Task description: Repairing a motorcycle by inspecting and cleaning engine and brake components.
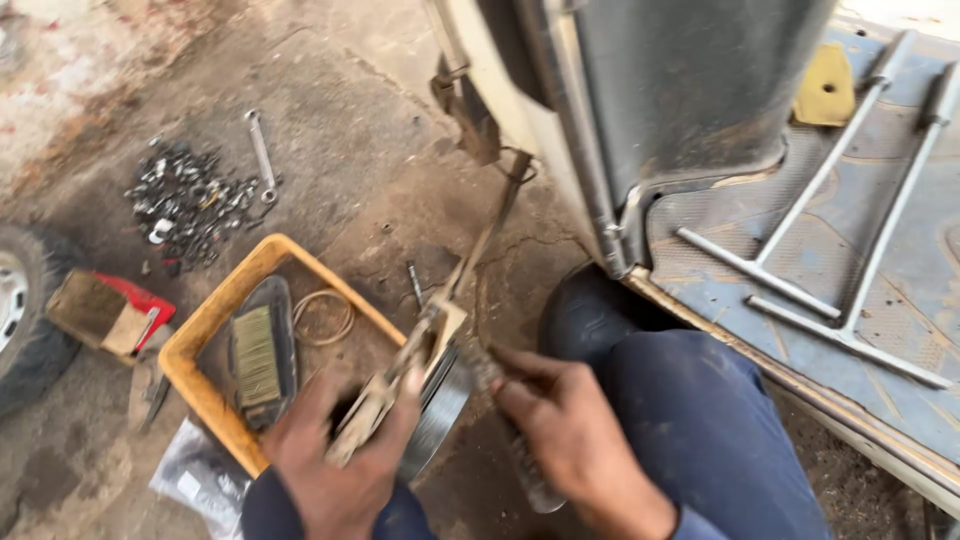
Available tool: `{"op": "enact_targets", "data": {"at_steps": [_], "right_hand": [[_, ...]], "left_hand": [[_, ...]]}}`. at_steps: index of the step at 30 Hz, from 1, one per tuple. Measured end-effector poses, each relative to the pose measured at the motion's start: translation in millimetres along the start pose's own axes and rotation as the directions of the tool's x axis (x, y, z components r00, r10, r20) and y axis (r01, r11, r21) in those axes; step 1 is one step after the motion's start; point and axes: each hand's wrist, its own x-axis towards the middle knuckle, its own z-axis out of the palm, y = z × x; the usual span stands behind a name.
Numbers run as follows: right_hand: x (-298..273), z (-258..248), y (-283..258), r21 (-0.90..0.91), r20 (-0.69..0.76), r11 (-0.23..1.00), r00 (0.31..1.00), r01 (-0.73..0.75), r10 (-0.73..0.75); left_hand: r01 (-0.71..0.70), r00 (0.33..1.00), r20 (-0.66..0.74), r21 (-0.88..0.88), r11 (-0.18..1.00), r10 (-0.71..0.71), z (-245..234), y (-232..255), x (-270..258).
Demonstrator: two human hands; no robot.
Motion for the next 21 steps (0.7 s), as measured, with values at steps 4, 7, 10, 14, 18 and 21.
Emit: {"op": "enact_targets", "data": {"at_steps": [4,7,10,14,18,21], "right_hand": [[2,2,-14,-0.137,-0.026,0.966,0.976,-0.218,0.217],[16,-2,22,-0.202,-0.074,0.979,0.997,-0.019,0.004],[14,3,25,-0.277,-0.113,0.961,0.993,0.008,-0.041],[0,1,59,-0.347,-0.124,0.848,0.877,0.4,-0.465],[7,1,-4,-0.208,-0.011,0.959,0.981,-0.194,0.196],[4,4,1,-0.237,0.024,0.958,0.986,0.163,-0.162]], "left_hand": [[-0.018,0.997,0.08,0.078,0.997,0.011,1,-6,-6],[0.006,0.999,0.04,0.081,0.997,-0.009,10,-16,-5],[0.028,0.998,0.059,0.118,0.993,-0.036,5,-18,-11],[0.153,0.982,0.088,0.167,0.974,-0.169,-3,-26,-15],[-0.095,0.995,0.034,0.125,0.988,0.091,0,-18,-12],[0.031,0.999,0.013,0.013,0.999,-0.031,-5,-20,-8]]}}
